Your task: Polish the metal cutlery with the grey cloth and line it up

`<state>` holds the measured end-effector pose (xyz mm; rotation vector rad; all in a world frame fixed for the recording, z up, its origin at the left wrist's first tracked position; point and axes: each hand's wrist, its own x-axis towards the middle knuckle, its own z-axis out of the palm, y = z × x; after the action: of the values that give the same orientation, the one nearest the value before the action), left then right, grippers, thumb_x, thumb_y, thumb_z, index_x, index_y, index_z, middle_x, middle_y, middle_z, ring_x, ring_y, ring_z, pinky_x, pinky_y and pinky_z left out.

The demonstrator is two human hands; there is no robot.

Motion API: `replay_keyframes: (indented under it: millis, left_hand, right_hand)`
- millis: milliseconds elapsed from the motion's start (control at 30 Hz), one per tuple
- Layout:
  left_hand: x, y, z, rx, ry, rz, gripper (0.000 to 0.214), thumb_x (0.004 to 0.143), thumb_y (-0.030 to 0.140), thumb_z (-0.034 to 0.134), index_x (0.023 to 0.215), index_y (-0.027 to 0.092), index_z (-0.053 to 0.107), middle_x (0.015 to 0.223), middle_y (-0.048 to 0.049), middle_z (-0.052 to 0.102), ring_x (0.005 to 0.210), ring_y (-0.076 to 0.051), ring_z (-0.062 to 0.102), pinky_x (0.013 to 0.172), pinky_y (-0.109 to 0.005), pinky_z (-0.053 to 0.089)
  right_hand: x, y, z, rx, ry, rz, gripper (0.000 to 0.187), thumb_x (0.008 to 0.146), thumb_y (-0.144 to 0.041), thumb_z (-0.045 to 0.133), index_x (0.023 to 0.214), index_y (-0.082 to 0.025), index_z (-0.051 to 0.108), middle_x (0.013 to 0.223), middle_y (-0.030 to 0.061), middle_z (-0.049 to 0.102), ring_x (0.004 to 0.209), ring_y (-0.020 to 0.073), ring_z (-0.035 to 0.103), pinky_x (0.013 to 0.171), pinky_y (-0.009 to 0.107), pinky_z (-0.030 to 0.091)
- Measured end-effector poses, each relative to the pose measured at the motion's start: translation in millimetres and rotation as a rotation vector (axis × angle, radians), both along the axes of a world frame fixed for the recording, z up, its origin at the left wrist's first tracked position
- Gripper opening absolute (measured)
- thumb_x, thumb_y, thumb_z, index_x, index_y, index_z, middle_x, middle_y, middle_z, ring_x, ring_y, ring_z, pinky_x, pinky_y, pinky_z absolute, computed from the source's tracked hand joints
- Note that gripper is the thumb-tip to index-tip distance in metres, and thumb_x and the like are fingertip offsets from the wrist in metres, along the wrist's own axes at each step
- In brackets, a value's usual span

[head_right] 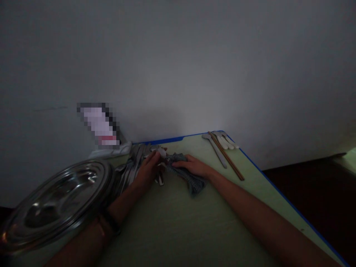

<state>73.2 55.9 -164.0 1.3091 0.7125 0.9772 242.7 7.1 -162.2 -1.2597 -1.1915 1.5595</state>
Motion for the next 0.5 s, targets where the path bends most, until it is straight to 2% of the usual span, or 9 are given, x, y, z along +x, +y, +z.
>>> replay_keyframes:
  millis: [200, 333, 500]
  left_hand:
    - [-2.1, 1.4, 4.8, 0.055, 0.083, 0.067, 0.036, 0.073, 0.049, 0.058, 0.089, 0.017, 0.06, 0.078, -0.0012, 0.059, 0.06, -0.011, 0.055, 0.046, -0.018, 0.04]
    - [-6.0, 2.2, 8.7, 0.104, 0.163, 0.073, 0.026, 0.073, 0.042, 0.06, 0.076, 0.016, 0.059, 0.064, 0.003, 0.056, 0.053, -0.01, 0.053, 0.045, -0.019, 0.038]
    - [-4.8, -2.3, 10.6, 0.133, 0.194, 0.059, 0.023, 0.067, 0.035, 0.068, 0.078, 0.018, 0.057, 0.057, 0.0054, 0.055, 0.051, -0.01, 0.052, 0.047, -0.018, 0.039]
  right_hand:
    - [-2.9, 0.9, -2.1, 0.22, -0.207, 0.06, 0.023, 0.075, -0.039, 0.059, 0.078, -0.016, 0.062, 0.062, -0.0031, 0.059, 0.054, 0.0098, 0.052, 0.055, 0.023, 0.042]
    - [-3.8, 0.0, -2.4, 0.232, -0.3, 0.073, 0.027, 0.077, -0.043, 0.056, 0.073, -0.017, 0.058, 0.056, -0.0037, 0.055, 0.048, 0.01, 0.049, 0.049, 0.024, 0.038]
    - [-5.0, -0.4, -0.9, 0.292, -0.381, 0.06, 0.027, 0.076, -0.042, 0.056, 0.068, -0.016, 0.058, 0.056, -0.0041, 0.053, 0.05, 0.0095, 0.047, 0.051, 0.023, 0.037]
